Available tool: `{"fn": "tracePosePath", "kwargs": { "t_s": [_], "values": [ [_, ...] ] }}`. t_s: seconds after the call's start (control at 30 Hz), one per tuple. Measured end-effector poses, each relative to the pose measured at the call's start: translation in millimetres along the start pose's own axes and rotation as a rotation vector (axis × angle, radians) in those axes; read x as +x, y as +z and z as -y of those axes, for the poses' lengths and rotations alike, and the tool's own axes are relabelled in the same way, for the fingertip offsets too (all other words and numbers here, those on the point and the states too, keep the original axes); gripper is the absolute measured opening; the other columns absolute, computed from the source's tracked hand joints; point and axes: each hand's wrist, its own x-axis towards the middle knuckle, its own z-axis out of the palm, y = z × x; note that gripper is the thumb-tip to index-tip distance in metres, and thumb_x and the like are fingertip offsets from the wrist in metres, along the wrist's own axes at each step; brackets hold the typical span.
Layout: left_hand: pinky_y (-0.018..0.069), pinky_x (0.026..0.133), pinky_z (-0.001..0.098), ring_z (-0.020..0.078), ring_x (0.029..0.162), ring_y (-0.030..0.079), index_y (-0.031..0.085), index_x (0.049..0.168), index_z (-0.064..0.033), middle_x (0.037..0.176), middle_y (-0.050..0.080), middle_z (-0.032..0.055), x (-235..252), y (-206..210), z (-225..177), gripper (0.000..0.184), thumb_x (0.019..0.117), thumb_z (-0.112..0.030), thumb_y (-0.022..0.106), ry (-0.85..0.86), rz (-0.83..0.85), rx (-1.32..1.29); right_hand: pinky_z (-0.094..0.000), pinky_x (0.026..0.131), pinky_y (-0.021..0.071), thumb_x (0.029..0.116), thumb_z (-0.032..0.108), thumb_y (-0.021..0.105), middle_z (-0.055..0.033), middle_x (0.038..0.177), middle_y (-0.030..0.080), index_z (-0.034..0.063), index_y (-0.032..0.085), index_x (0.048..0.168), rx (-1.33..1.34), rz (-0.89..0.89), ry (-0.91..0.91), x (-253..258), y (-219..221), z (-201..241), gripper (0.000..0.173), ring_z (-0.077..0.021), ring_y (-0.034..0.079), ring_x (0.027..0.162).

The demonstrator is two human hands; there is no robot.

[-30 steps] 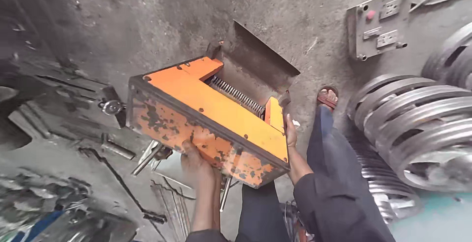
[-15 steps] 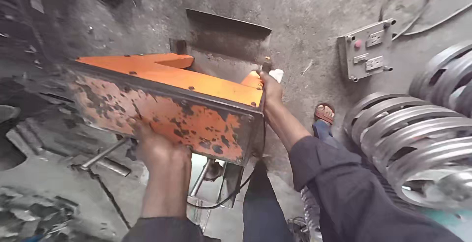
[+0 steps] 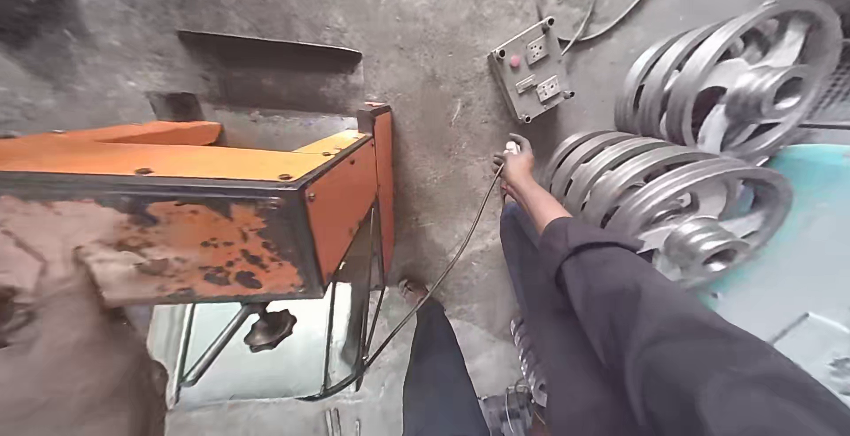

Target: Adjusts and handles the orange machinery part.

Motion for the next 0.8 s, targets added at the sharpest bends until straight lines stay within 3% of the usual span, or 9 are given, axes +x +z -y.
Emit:
{"fn": "tracePosePath", "kwargs": {
  "t_s": [0.07, 0.13, 0.27, 0.37, 0.43, 0.53, 0.6, 0.7, 0.8],
  "values": [
    [0.0479, 0.109, 0.0362, 0.0159, 0.124, 0.061, 0.056, 0.141, -0.0036, 0.135, 0.063, 0.013, -1.6, 34.6, -41.2, 0.053, 0.1019, -0.038, 0.064, 0.239, 0.028, 0.259, -0.0473, 0.07, 0.064, 0.1052, 0.008, 0.052, -0.0236, 0.117, 0.067, 0.0236, 0.024, 0.161, -0.133, 0.117, 0.128, 15.4, 6.5, -15.3, 0.064, -0.0327, 0.074, 0.084],
    [0.0297, 0.123, 0.0466, 0.0281, 0.147, 0.042, 0.052, 0.148, -0.0068, 0.153, 0.05, 0.0159, 19.2, 65.1, -43.3, 0.046, 0.1097, -0.031, 0.044, 0.538, 0.109, 0.377, -0.0487, 0.071, 0.0635, 0.1034, 0.009, 0.056, -0.0253, 0.119, 0.065, 0.0229, 0.015, 0.162, -0.228, 0.177, 0.247, 18.9, 11.3, -29.1, 0.073, -0.0341, 0.074, 0.085],
    [0.0224, 0.126, 0.0501, 0.0344, 0.147, 0.039, 0.055, 0.141, 0.0006, 0.15, 0.051, 0.0196, 28.1, 67.0, -20.7, 0.047, 0.1092, -0.025, 0.031, 0.641, 0.174, 0.473, -0.0427, 0.077, 0.0629, 0.1042, 0.023, 0.055, -0.0213, 0.112, 0.07, -0.0023, 0.03, 0.153, -0.355, 0.194, 0.294, 12.2, 19.4, -56.5, 0.061, -0.0262, 0.074, 0.085],
    [0.0223, 0.125, 0.0521, 0.0368, 0.146, 0.039, 0.061, 0.133, -0.0011, 0.143, 0.056, 0.0193, 30.5, 71.1, -45.9, 0.045, 0.1096, -0.026, 0.032, 0.655, 0.129, 0.438, -0.0367, 0.068, 0.0587, 0.1012, 0.024, 0.065, -0.0152, 0.1, 0.068, -0.001, 0.041, 0.145, -0.132, 0.206, 0.306, -13.8, 40.4, -90.2, 0.056, -0.0199, 0.068, 0.075],
    [0.0235, 0.124, 0.0534, 0.0365, 0.144, 0.04, 0.063, 0.127, -0.0025, 0.138, 0.059, 0.0185, 30.4, 79.7, -58.1, 0.043, 0.1092, -0.027, 0.033, 0.695, 0.088, 0.399, -0.0334, 0.065, 0.0537, 0.0962, 0.02, 0.074, -0.0128, 0.092, 0.068, -0.003, 0.056, 0.129, -0.061, 0.203, 0.356, -46.4, 55.8, -103.6, 0.044, -0.0168, 0.062, 0.07],
    [0.0221, 0.123, 0.0547, 0.0352, 0.144, 0.041, 0.065, 0.124, -0.0047, 0.137, 0.061, 0.0169, 22.3, 77.7, -61.1, 0.045, 0.1093, -0.031, 0.032, 0.661, 0.051, 0.402, -0.0305, 0.066, 0.0539, 0.0964, 0.014, 0.072, -0.0118, 0.086, 0.066, -0.0062, 0.062, 0.111, -0.099, 0.244, 0.332, -107.4, 86.2, -89.3, 0.026, -0.015, 0.061, 0.068],
    [0.0231, 0.123, 0.0552, 0.0377, 0.143, 0.042, 0.065, 0.124, -0.0018, 0.136, 0.061, 0.0197, 24.2, 77.1, -59.4, 0.046, 0.1096, -0.031, 0.032, 0.683, 0.053, 0.394, -0.0363, 0.081, 0.0579, 0.1015, 0.022, 0.066, -0.0148, 0.099, 0.072, -0.0056, 0.064, 0.118, -0.202, 0.31, 0.196, -125.5, 102.0, -63.8, 0.032, -0.0195, 0.069, 0.084],
    [0.0246, 0.123, 0.056, 0.0421, 0.141, 0.044, 0.065, 0.125, 0.0018, 0.135, 0.061, 0.0241, 27.4, 81.4, -52.6, 0.045, 0.1085, -0.026, 0.034, 0.697, 0.077, 0.386, -0.0427, 0.098, 0.0572, 0.1026, 0.035, 0.063, -0.0156, 0.114, 0.074, -0.0001, 0.064, 0.128, -0.354, 0.349, 0.029, -92.8, 99.5, -54.3, 0.043, -0.0234, 0.072, 0.105],
    [0.026, 0.123, 0.0559, 0.0394, 0.141, 0.046, 0.066, 0.127, -0.0013, 0.135, 0.063, 0.0217, 35.3, 78.4, -37.0, 0.044, 0.1093, -0.027, 0.035, 0.69, 0.069, 0.392, -0.0466, 0.103, 0.0512, 0.0924, 0.023, 0.076, -0.0193, 0.125, 0.068, 0.0003, 0.063, 0.131, -0.441, 0.451, 0.102, -44.2, 80.8, -73.4, 0.047, -0.0276, 0.065, 0.116]
  ]
}}
